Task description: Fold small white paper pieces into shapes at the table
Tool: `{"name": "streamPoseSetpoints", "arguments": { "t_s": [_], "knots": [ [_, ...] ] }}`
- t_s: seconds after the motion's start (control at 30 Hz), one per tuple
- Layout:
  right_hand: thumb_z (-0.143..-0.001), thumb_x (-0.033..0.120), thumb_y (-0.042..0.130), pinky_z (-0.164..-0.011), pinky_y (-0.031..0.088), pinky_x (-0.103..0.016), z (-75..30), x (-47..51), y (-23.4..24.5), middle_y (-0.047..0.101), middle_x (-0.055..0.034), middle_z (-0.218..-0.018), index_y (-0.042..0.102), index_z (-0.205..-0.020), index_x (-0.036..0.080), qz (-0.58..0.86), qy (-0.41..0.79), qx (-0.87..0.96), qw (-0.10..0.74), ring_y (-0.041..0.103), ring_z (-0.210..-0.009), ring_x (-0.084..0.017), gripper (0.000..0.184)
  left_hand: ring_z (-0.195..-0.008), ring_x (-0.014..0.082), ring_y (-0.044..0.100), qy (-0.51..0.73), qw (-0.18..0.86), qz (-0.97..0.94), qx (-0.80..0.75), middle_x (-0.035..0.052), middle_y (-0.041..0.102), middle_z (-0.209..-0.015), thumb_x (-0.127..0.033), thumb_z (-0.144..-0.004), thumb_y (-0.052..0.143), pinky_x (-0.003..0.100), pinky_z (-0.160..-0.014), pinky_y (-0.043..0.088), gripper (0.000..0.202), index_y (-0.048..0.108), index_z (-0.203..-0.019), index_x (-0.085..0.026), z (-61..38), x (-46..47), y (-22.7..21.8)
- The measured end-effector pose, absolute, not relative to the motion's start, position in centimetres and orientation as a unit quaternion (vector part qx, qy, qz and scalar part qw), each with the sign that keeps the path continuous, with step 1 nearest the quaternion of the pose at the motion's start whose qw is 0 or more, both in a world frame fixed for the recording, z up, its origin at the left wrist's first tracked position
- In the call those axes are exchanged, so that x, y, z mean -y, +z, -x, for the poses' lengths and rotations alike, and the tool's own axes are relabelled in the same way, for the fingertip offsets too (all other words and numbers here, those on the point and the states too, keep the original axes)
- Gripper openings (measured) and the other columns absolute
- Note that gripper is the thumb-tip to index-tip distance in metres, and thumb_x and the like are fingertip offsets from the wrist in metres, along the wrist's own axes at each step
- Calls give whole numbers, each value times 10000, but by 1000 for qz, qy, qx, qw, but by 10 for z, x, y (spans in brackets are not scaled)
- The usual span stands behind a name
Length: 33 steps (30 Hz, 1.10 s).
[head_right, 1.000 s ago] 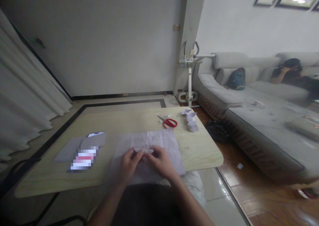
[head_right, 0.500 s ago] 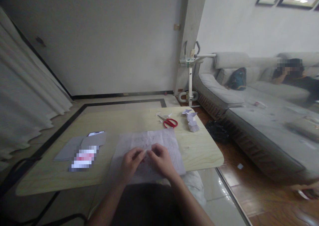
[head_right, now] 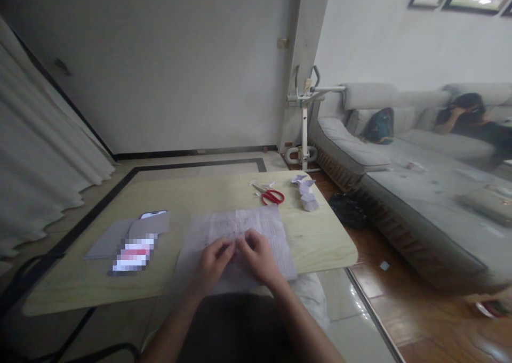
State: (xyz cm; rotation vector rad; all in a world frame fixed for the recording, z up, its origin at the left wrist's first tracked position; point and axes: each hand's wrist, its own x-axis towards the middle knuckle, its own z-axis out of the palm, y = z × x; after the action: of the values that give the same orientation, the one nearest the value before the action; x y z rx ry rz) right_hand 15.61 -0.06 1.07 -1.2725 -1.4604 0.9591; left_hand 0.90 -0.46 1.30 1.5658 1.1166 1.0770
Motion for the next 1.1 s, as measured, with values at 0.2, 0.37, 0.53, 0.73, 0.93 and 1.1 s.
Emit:
{"name": "streamPoseSetpoints", "arguments": {
  "t_s": [0.2, 0.37, 0.53, 0.73, 0.93, 1.1],
  "knots": [
    [-855, 335, 491, -480, 306, -214, -156, 0, 11, 378, 46, -582, 382, -609, 203, 525, 399, 595, 460, 384, -561, -113, 300, -622, 135, 523, 427, 460, -629, -459, -23, 555, -629, -343, -867, 537, 207, -577, 405, 239, 590, -708, -173, -7, 7, 16],
    [-860, 373, 495, -486, 310, -214, -158, 1, 14, 361, 42, -581, 373, -600, 204, 511, 417, 592, 463, 384, -569, -116, 334, -625, 140, 511, 421, 458, -628, -467, -29, 520, -622, -383, -880, 509, 213, -579, 391, 289, 548, -676, -183, -9, 7, 14],
    [-877, 396, 464, -499, 312, -222, -158, 1, 17, 375, 40, -575, 383, -593, 203, 504, 419, 598, 461, 382, -562, -116, 353, -602, 136, 497, 420, 432, -641, -475, -34, 503, -602, -398, -880, 506, 215, -564, 379, 309, 543, -660, -185, -9, 6, 14],
    [-862, 395, 473, -475, 278, -222, -158, -1, 13, 321, 54, -562, 351, -575, 209, 507, 432, 577, 473, 336, -534, -107, 363, -622, 137, 494, 408, 439, -653, -463, -27, 514, -624, -382, -883, 507, 218, -579, 384, 298, 559, -671, -178, -10, 5, 11],
    [-860, 399, 477, -489, 324, -221, -157, 0, 14, 398, 42, -570, 411, -596, 205, 520, 426, 557, 488, 385, -543, -117, 334, -645, 147, 504, 409, 456, -638, -467, -19, 519, -643, -395, -900, 487, 227, -595, 388, 309, 558, -694, -176, -10, 6, 14],
    [-823, 349, 535, -494, 348, -209, -157, 3, 11, 447, 30, -616, 464, -633, 201, 505, 446, 578, 461, 431, -594, -126, 250, -628, 142, 513, 429, 457, -615, -478, -20, 540, -634, -396, -895, 498, 220, -580, 398, 311, 575, -688, -177, -9, 8, 17]
  ]
}}
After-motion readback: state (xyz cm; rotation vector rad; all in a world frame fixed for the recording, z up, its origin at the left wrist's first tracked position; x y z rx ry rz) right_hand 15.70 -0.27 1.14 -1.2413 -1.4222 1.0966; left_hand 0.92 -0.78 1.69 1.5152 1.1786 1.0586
